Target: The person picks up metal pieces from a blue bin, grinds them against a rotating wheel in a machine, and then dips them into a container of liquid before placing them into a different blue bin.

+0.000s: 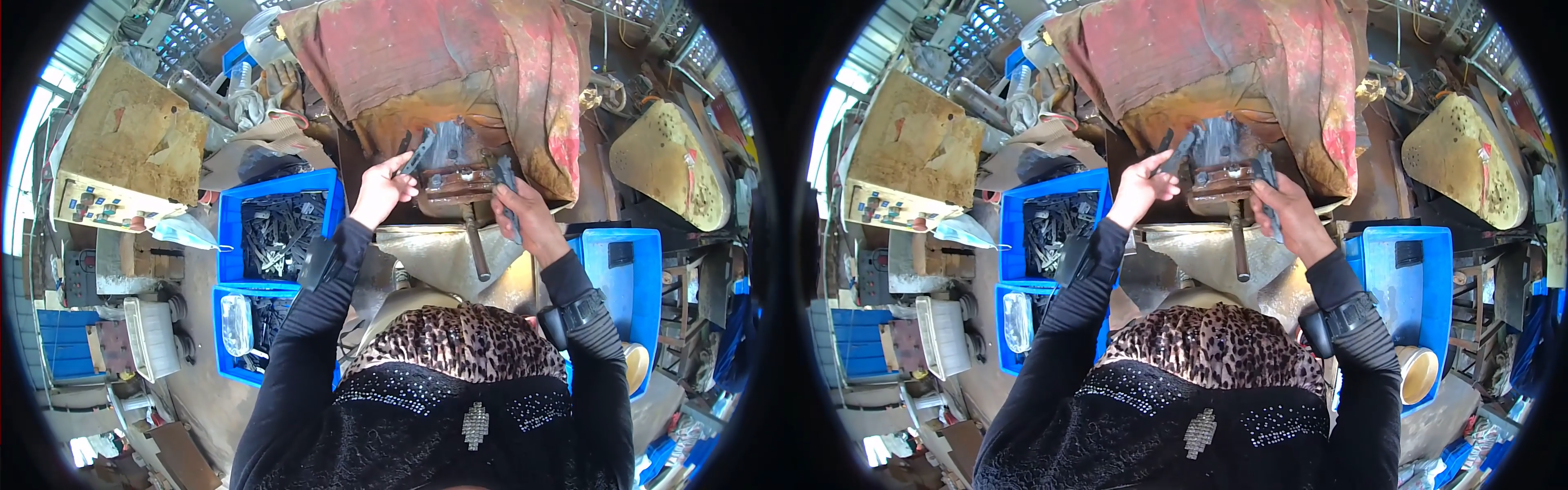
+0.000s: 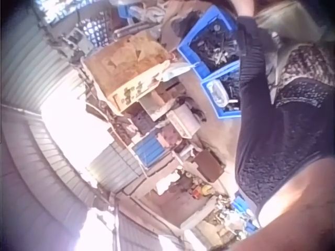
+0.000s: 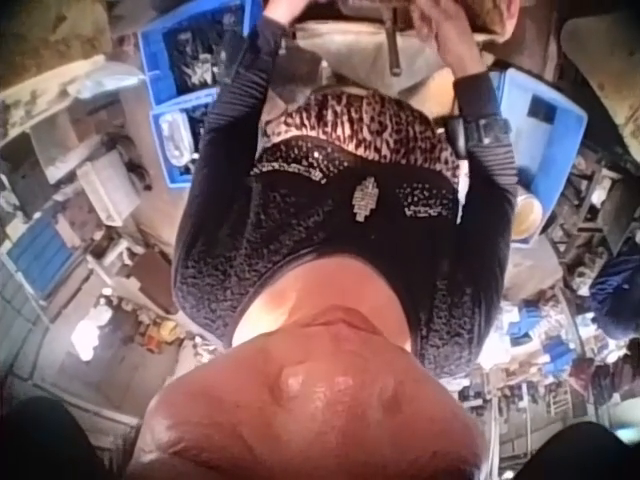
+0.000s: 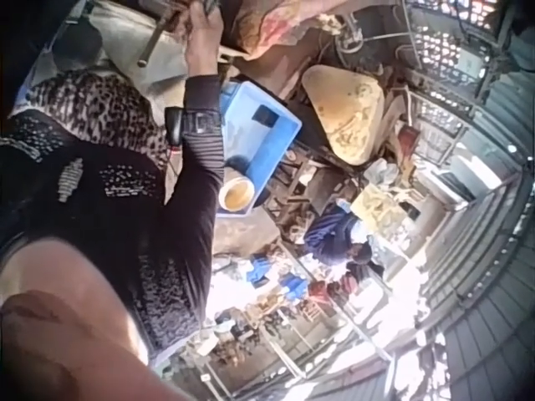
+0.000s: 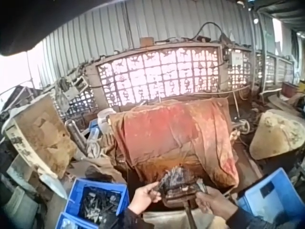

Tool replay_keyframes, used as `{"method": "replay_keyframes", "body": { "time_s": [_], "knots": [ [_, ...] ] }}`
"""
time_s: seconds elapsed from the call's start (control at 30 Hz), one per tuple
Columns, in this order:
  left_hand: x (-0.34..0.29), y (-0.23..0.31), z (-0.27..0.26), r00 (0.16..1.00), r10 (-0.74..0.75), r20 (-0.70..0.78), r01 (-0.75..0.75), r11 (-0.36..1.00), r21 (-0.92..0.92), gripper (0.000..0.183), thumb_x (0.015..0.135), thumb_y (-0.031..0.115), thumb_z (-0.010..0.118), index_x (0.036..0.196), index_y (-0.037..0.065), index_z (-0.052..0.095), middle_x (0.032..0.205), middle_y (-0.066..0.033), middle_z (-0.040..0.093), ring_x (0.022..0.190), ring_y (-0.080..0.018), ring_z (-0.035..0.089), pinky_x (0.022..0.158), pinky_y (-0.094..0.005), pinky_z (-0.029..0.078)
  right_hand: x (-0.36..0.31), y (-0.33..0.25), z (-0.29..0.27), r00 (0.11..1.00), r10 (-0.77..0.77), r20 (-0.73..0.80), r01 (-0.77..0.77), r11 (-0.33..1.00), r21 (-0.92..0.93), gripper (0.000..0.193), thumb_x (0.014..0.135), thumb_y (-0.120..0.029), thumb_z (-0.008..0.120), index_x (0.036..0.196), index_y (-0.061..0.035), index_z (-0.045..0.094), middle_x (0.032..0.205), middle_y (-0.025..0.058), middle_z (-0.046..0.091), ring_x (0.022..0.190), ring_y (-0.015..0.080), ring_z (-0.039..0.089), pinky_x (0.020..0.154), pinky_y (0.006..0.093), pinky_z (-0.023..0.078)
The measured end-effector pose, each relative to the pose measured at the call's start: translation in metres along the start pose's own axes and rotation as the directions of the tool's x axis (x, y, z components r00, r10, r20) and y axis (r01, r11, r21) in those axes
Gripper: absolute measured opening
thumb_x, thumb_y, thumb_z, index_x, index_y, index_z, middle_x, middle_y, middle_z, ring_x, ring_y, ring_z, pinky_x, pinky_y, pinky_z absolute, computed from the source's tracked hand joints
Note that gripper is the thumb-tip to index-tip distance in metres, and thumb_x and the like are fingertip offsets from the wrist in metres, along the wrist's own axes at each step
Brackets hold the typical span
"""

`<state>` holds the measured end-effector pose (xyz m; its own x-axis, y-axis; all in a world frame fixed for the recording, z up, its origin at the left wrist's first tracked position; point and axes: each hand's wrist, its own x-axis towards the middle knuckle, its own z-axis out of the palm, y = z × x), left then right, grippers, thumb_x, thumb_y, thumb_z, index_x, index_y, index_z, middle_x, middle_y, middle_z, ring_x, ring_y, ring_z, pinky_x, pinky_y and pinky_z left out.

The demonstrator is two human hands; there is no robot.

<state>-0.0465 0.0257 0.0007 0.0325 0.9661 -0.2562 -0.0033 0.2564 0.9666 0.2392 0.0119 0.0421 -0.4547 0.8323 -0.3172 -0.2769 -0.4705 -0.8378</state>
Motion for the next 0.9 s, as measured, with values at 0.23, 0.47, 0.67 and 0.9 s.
{"method": "replay_keyframes", "body": {
  "time_s": [0.23,0.47,0.67,0.9],
  "knots": [
    [0.060,-0.047,0.000,0.903,0.430,0.023,-0.356,0.716,0.601,0.030,0.083,-0.013,0.053,0.105,0.002,0.067,0.089,-0.0043,0.070,0.081,-0.0110,0.064,0.077,-0.0251,0.051,-0.047,0.032,0.000,0.986,-0.124,0.113,0.168,0.739,-0.652,0.036,0.079,-0.023,0.077,0.107,-0.0045,0.065,0.080,0.0035,0.066,0.070,0.0184,0.062,0.070,0.0302,0.050],
    [0.078,-0.071,0.012,0.926,0.297,0.231,-0.375,0.789,0.488,0.035,0.079,-0.018,0.053,0.101,0.002,0.070,0.094,-0.0077,0.071,0.089,-0.0143,0.065,0.086,-0.0284,0.050,-0.064,0.049,0.003,0.925,-0.153,0.349,0.380,0.420,-0.824,0.037,0.078,-0.026,0.077,0.110,-0.0101,0.066,0.094,0.0152,0.069,0.084,0.0334,0.068,0.074,0.0362,0.054],
    [0.097,-0.092,0.011,0.900,0.333,0.281,-0.419,0.838,0.350,0.025,0.084,-0.009,0.057,0.102,0.002,0.071,0.095,-0.0066,0.072,0.090,-0.0157,0.065,0.085,-0.0328,0.051,-0.067,0.053,0.005,0.884,-0.261,0.388,0.458,0.314,-0.832,0.032,0.080,-0.025,0.075,0.108,-0.0106,0.066,0.089,0.0126,0.069,0.080,0.0326,0.067,0.070,0.0377,0.053],
    [0.063,-0.061,-0.002,0.799,0.456,0.392,-0.591,0.475,0.652,0.027,0.082,-0.007,0.057,0.103,0.002,0.071,0.099,-0.0162,0.071,0.091,-0.0254,0.069,0.085,-0.0367,0.053,-0.072,0.057,0.007,0.830,-0.348,0.435,0.505,0.142,-0.851,0.028,0.076,-0.018,0.074,0.102,-0.0122,0.066,0.076,0.0088,0.063,0.070,0.0307,0.064,0.062,0.0389,0.051]
  ]
}}
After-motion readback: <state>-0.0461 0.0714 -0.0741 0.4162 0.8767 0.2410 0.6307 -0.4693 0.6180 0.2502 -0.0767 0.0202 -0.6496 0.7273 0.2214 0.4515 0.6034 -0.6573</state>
